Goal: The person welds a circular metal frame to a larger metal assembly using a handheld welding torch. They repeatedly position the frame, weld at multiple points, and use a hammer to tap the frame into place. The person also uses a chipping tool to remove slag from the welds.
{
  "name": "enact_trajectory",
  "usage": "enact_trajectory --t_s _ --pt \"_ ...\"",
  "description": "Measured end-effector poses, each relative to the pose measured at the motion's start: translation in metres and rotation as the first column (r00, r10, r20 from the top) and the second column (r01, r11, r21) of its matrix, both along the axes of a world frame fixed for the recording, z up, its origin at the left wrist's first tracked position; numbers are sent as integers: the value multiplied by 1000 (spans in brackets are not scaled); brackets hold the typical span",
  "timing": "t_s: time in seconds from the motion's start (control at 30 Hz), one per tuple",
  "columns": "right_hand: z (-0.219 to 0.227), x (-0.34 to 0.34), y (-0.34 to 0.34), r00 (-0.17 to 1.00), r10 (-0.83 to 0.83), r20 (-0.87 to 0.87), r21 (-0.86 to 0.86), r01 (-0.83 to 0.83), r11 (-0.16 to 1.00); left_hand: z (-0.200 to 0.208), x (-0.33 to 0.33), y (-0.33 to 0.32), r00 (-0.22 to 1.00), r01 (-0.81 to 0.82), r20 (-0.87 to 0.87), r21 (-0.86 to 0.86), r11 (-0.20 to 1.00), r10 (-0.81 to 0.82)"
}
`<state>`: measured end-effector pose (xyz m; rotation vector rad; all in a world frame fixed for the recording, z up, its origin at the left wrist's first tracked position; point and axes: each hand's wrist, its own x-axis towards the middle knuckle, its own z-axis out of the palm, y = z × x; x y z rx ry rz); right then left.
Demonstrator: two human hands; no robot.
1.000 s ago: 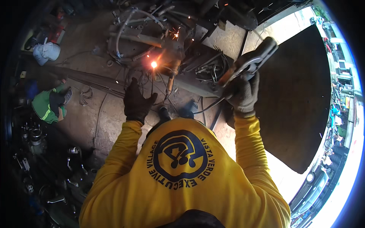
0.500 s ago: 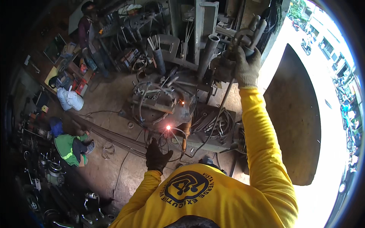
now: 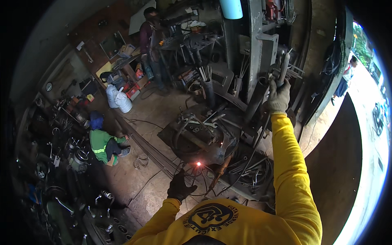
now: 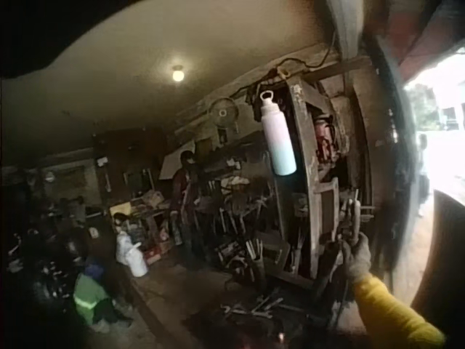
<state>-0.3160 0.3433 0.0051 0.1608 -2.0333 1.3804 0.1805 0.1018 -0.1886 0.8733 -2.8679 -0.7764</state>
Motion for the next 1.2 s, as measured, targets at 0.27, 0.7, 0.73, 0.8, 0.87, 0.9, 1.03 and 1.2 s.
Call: enact_trajectory --t_s 0.27,0.7,0.73,0.8,0.87,0.9,1.03,1.2 --pt "-43 11 -1 997 72 36 64 -74 995 -6 -1 2 1000 9 23 -29 1000 -8" --pt "-160 114 44 956 283 81 -263 -254 931 -7 4 -9 997 66 -21 -54 996 -67" --pt "-192 136 57 962 231 146 -188 -202 961 -6 2 -10 997 74 -25 -39 997 -75" --pt "-232 193 79 913 36 407 103 -85 991 5 0 -10 997 79 -19 17 997 -79" --pt "-229 270 80 824 112 556 50 -168 984 31 5 -11 998 60 6 92 994 -61" --pt "-248 298 99 780 37 625 145 -162 976 33 1 -11 998 69 1 94 993 -70" --pt "-349 386 192 422 -87 903 314 -505 804 22 -6 -11 994 100 -48 67 993 -97" --pt "-355 429 205 114 -175 978 209 -585 784 28 1 -20 991 122 -66 85 989 -116"
